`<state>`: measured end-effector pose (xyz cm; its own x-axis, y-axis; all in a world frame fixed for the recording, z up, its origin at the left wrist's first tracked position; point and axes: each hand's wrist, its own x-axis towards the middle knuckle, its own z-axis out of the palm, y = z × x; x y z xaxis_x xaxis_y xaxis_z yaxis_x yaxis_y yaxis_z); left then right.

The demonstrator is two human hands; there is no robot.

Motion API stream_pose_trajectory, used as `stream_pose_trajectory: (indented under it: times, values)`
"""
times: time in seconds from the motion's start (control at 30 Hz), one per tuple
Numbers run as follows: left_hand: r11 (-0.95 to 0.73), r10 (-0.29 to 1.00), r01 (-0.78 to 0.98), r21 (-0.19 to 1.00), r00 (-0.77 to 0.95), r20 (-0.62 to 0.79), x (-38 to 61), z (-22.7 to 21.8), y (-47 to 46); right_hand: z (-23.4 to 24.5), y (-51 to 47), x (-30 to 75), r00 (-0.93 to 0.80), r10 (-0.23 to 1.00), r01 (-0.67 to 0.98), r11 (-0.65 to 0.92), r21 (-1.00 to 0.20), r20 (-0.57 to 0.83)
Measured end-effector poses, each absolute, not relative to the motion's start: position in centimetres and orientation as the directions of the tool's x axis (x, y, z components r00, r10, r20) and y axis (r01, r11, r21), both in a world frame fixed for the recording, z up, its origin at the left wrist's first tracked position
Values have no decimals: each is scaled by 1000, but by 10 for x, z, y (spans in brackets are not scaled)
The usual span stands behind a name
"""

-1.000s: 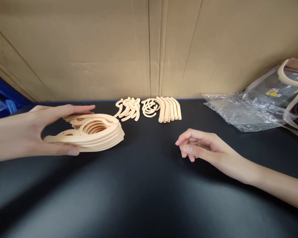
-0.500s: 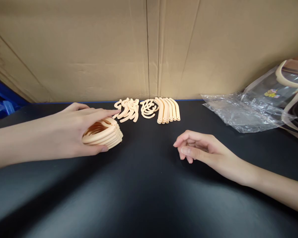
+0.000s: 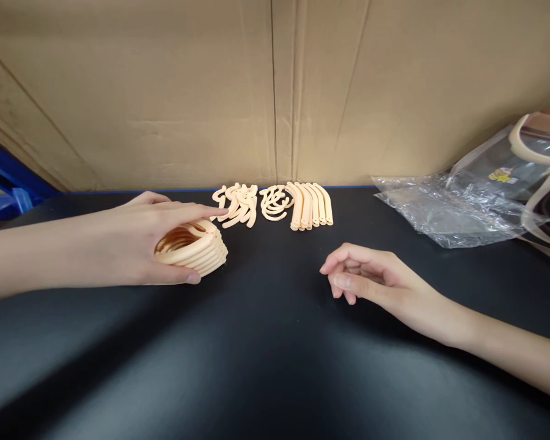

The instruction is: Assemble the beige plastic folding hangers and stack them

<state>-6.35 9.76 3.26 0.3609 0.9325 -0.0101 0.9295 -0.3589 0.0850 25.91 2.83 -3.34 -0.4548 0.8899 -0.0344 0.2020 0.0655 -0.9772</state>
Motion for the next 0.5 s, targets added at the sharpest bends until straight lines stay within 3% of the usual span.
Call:
stream_pose_trajectory:
  times: [0.1,0.5]
  values:
    - [-387,911,919,78,394,-126,-62,34,97,-34,28,260,-462,886,205,72,-976,-32]
    - [-364,923,928,85,371,-100,-52,36,92,-34,27,260,-451,892,206,61,-977,-39]
